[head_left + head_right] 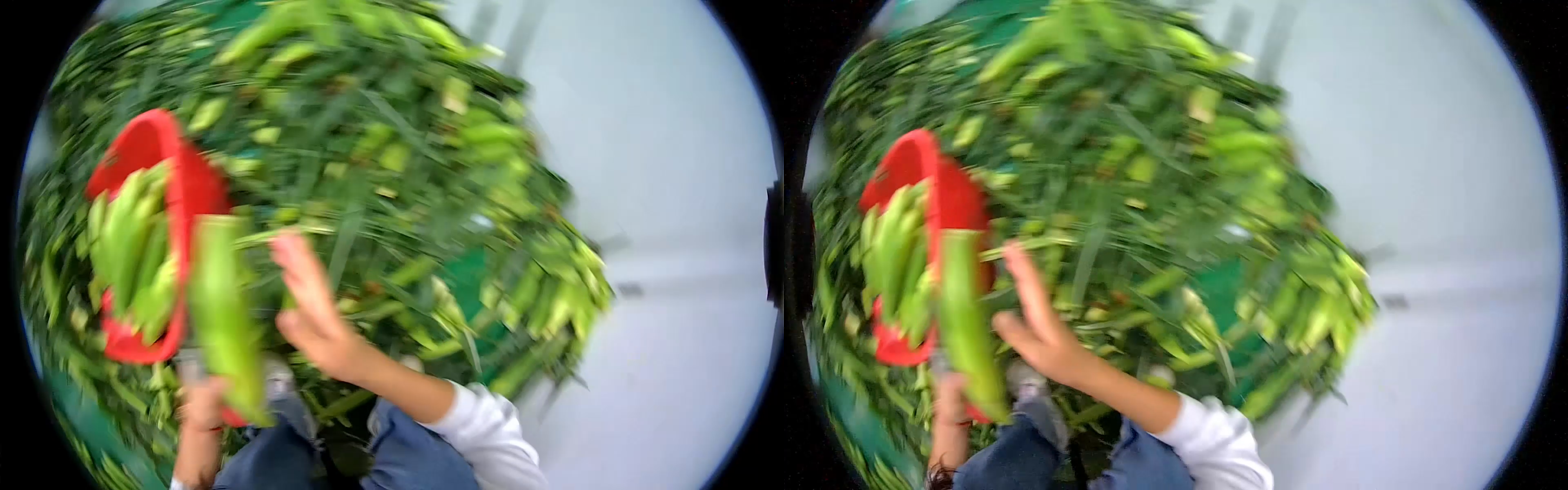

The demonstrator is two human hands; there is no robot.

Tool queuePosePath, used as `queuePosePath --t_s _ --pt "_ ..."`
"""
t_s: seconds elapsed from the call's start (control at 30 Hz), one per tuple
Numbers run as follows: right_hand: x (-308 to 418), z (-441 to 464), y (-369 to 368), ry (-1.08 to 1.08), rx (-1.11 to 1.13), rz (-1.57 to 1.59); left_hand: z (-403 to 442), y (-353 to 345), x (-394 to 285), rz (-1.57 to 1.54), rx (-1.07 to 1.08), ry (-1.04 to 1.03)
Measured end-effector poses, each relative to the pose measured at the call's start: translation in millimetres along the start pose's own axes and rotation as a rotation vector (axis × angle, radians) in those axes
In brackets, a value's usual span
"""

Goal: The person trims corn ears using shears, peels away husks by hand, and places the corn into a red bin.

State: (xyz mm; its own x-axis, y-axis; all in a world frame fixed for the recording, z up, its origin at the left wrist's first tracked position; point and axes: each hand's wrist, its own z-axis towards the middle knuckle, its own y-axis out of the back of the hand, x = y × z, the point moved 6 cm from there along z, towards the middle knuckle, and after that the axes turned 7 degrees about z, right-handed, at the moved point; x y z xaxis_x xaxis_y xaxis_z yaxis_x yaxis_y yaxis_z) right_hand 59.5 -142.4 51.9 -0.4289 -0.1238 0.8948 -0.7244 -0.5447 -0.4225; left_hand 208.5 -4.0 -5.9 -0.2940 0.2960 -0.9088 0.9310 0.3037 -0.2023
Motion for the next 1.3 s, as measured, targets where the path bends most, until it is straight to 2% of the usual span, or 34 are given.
queuePosePath --t_s 0.03,0.07,0.1,0.13,0.17,0.2,0.23,0.27,0.3,0.33,0.37,0.4,0.43,0.47,0.5,0.53,0.57,0.63,0.67,0.73,0.8,0.87,0.93,1.0,1.07,1.1,1.13,1.2,1.23,1.27,1.3 --pt "-5.3 0.8 5.0 -0.016 0.038 -0.197 -12.6 33.8 -20.8 -0.120 -0.264 -0.084" --pt "-7.1 -5.8 21.2 -0.040 0.074 -0.393 -11.8 88.6 -30.2 0.114 -0.246 -0.098" --pt "-2.5 -23.1 54.0 -0.081 -0.004 -0.488 -14.0 101.4 -50.8 0.146 -0.386 -0.055" --pt "-8.5 -38.1 80.9 -0.124 -0.061 -0.572 -8.3 98.3 -75.1 0.158 -0.397 -0.004" --pt "-19.9 -55.5 105.9 -0.199 -0.206 -0.578 5.8 101.4 -91.4 0.173 -0.282 0.093" --pt "-31.8 -73.6 127.0 -0.234 -0.260 -0.480 15.6 93.0 -106.4 0.252 -0.293 -0.041" --pt "-31.2 -84.5 131.9 -0.284 -0.238 -0.557 7.8 107.5 -120.7 0.520 -0.262 -0.093" --pt "-48.7 -102.7 149.0 -0.415 -0.243 -0.512 7.1 107.7 -128.5 0.651 -0.288 -0.081" --pt "-50.9 -125.9 165.5 -0.439 -0.254 -0.479 2.7 94.5 -131.7 0.755 -0.262 -0.030" --pt "-30.8 -142.4 185.2 -0.601 -0.304 -0.376 -3.2 43.0 -145.3 0.675 -0.301 -0.065" --pt "-26.6 -156.5 194.7 -0.455 -0.285 -0.456 -11.2 27.4 -147.9 0.559 -0.204 -0.124" --pt "-39.2 -167.6 186.5 -0.458 -0.279 -0.469 -34.3 46.5 -132.4 0.529 -0.196 -0.164" --pt "-18.9 -172.3 175.9 -0.422 -0.247 -0.580 -46.7 52.9 -117.3 0.437 -0.192 -0.094" --pt "-8.6 -177.0 191.7 -0.438 -0.261 -0.533 -56.8 44.2 -105.8 0.408 -0.139 -0.088" --pt "6.1 -170.7 187.8 -0.450 -0.238 -0.572 -69.4 51.3 -87.9 0.416 -0.085 0.045" --pt "17.3 -162.2 180.3 -0.514 -0.221 -0.602 -87.9 52.1 -74.5 0.491 -0.133 0.124" --pt "27.9 -148.4 170.0 -0.479 -0.144 -0.688 -102.6 66.4 -46.8 0.619 -0.141 0.100" --pt "47.4 -117.2 136.5 -0.392 0.059 -0.874 -144.7 77.3 -12.2 0.545 -0.234 0.129" --pt "55.5 -98.3 112.0 -0.334 0.176 -0.966 -166.3 78.7 -3.7 0.407 -0.327 0.181" --pt "54.6 -61.4 55.1 -0.188 0.381 -1.108 -192.8 108.5 35.0 0.298 -0.465 0.192" --pt "46.0 -31.8 -9.6 -0.029 0.561 -1.157 -204.8 121.8 29.8 0.168 -0.572 0.207" --pt "23.7 -7.5 -86.3 0.255 0.742 -1.158 -205.5 135.1 24.1 0.056 -0.684 0.167" --pt "-3.5 5.4 -168.2 0.407 0.939 -1.356 -188.5 147.2 25.4 -0.047 -0.736 0.123" --pt "-67.0 11.0 -210.6 0.346 1.004 -1.625 -170.3 151.9 14.0 -0.165 -0.763 0.093" --pt "-150.8 13.5 -219.9 -0.153 1.166 -1.623 -152.0 166.9 16.2 -0.243 -0.772 0.034" --pt "-161.8 17.3 -226.6 -0.181 1.112 -1.477 -146.1 171.9 10.0 -0.225 -0.777 0.018" --pt "-159.6 23.4 -229.5 -0.121 0.995 -1.219 -141.1 185.1 13.1 -0.136 -0.806 -0.003" --pt "-108.4 37.2 -217.4 -0.049 0.742 -0.709 -142.0 214.9 20.8 0.076 -0.907 -0.067" --pt "-64.3 45.8 -203.9 0.063 0.589 -0.732 -146.4 226.1 18.1 0.099 -0.910 0.008" --pt "-35.5 55.9 -177.3 0.014 0.531 -0.730 -149.9 241.1 25.6 0.060 -0.936 0.054" --pt "-12.3 62.2 -140.4 -0.323 0.282 -0.675 -152.1 252.3 29.8 -0.054 -0.963 0.105"
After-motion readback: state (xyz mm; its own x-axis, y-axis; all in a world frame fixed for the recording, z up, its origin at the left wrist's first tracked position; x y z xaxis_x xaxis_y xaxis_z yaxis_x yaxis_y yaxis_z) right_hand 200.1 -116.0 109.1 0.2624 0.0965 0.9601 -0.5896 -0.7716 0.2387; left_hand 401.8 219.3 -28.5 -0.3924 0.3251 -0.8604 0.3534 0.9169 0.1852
